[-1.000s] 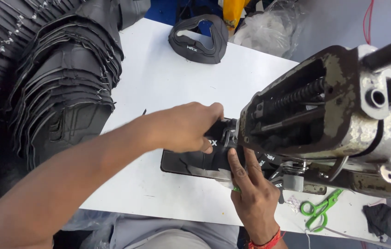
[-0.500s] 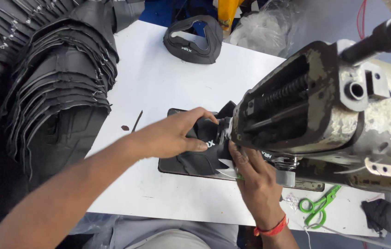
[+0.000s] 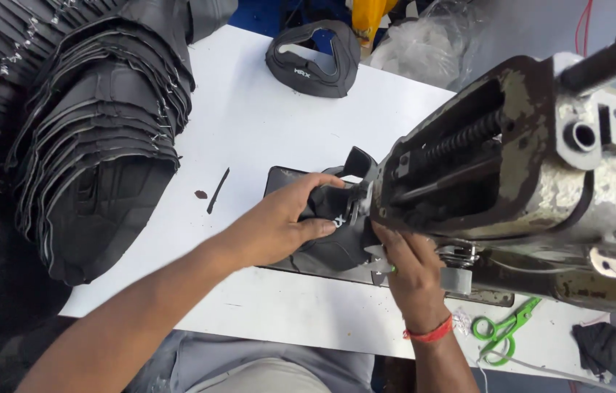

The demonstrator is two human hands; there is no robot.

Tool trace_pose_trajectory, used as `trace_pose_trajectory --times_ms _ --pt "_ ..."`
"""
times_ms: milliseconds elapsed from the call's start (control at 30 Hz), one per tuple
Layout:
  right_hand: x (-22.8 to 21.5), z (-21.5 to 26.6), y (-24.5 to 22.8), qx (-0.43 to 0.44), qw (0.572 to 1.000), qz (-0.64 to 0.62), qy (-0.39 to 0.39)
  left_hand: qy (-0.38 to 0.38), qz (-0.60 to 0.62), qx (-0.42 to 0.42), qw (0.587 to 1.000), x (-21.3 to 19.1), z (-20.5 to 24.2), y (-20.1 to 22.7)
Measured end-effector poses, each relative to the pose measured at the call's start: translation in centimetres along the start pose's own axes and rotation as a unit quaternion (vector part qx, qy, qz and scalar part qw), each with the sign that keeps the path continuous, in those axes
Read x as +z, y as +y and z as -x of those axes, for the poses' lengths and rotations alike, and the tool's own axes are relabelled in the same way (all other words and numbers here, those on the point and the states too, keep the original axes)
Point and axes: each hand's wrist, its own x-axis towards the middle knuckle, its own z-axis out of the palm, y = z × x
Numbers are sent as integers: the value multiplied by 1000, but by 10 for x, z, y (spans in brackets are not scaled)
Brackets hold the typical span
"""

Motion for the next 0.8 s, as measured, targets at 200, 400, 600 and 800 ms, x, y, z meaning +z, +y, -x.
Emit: trace_pose_trajectory --times_ms 200,400,600,800 --pt "17 13 25 18 1000 -6 -7 49 0 77 996 10 -7 -6" --pt "17 15 17 34 999 -8 20 -6 -85 111 990 -9 -37 6" --pt "20 32 10 97 994 26 47 -100 -148 193 965 -25 -77 12" --pt "10 12 -13 43 994 55 81 -180 -210 149 949 -32 -91 38"
